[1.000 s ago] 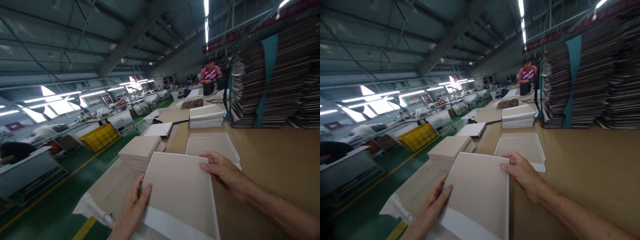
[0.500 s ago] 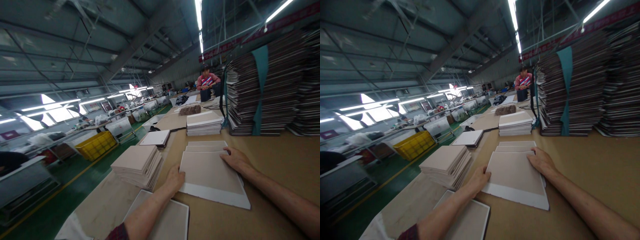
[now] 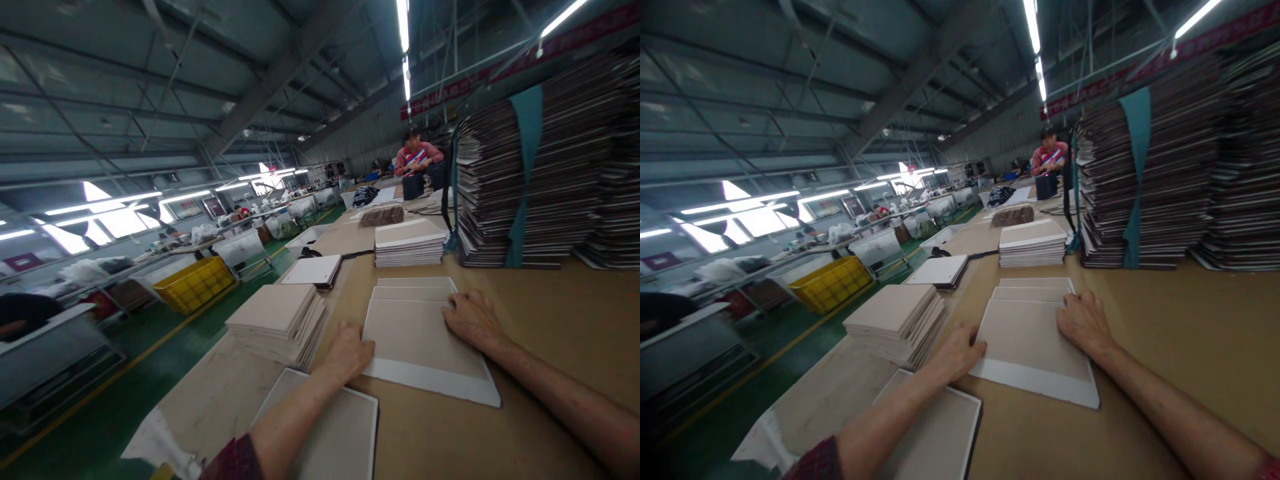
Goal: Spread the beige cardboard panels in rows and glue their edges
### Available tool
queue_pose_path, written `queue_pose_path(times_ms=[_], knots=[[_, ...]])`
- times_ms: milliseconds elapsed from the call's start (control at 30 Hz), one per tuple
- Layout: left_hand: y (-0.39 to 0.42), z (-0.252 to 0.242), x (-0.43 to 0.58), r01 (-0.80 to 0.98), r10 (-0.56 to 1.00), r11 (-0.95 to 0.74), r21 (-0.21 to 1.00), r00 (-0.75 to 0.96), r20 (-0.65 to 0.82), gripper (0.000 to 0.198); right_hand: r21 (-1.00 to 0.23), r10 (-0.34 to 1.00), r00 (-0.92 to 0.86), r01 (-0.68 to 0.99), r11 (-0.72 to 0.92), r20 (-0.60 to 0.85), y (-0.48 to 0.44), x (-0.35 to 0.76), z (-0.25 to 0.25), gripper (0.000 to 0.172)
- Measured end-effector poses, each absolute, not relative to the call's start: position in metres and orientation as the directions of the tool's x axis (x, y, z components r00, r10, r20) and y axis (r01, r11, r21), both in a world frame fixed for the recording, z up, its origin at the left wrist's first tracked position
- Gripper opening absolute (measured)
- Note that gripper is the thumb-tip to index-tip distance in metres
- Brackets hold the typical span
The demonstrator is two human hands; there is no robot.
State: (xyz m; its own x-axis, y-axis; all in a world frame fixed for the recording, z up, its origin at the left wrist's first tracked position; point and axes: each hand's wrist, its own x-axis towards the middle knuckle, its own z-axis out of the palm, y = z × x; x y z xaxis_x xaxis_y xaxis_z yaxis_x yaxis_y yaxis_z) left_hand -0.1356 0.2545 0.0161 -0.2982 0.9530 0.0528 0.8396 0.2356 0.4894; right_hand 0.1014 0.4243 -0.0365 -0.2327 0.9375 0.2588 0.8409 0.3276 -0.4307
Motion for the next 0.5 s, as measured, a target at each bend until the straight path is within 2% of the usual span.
queue_pose_path(times_ms=[133,200,267,333,400,500], knots=[[0.196,0.029,-0.157,0.890,0.951,0.204,0.407,-0.280,0.135,0.038,-0.451,0.875,-0.395,0.751,0.483,0.278,0.378,0.094,-0.014,0.037],[0.155,0.030,-0.171,0.905,0.939,0.204,0.373,-0.288,0.185,0.041,-0.498,0.779,-0.575,0.613,0.613,0.251,0.341,0.085,-0.005,0.038],[0.114,0.024,-0.183,0.910,0.914,0.246,0.335,-0.332,0.232,0.043,-0.556,0.644,-0.740,0.459,0.693,0.192,0.299,0.075,0.001,0.031],[0.079,0.013,-0.193,0.894,0.873,0.333,0.299,-0.412,0.259,0.048,-0.598,0.555,-0.820,0.376,0.708,0.142,0.261,0.066,0.002,0.021],[0.056,-0.001,-0.199,0.859,0.828,0.432,0.273,-0.498,0.258,0.056,-0.623,0.526,-0.843,0.351,0.699,0.115,0.234,0.058,-0.001,0.015],[0.043,-0.020,-0.202,0.821,0.790,0.513,0.253,-0.566,0.235,0.062,-0.649,0.537,-0.836,0.349,0.676,0.110,0.217,0.049,-0.009,0.022]])
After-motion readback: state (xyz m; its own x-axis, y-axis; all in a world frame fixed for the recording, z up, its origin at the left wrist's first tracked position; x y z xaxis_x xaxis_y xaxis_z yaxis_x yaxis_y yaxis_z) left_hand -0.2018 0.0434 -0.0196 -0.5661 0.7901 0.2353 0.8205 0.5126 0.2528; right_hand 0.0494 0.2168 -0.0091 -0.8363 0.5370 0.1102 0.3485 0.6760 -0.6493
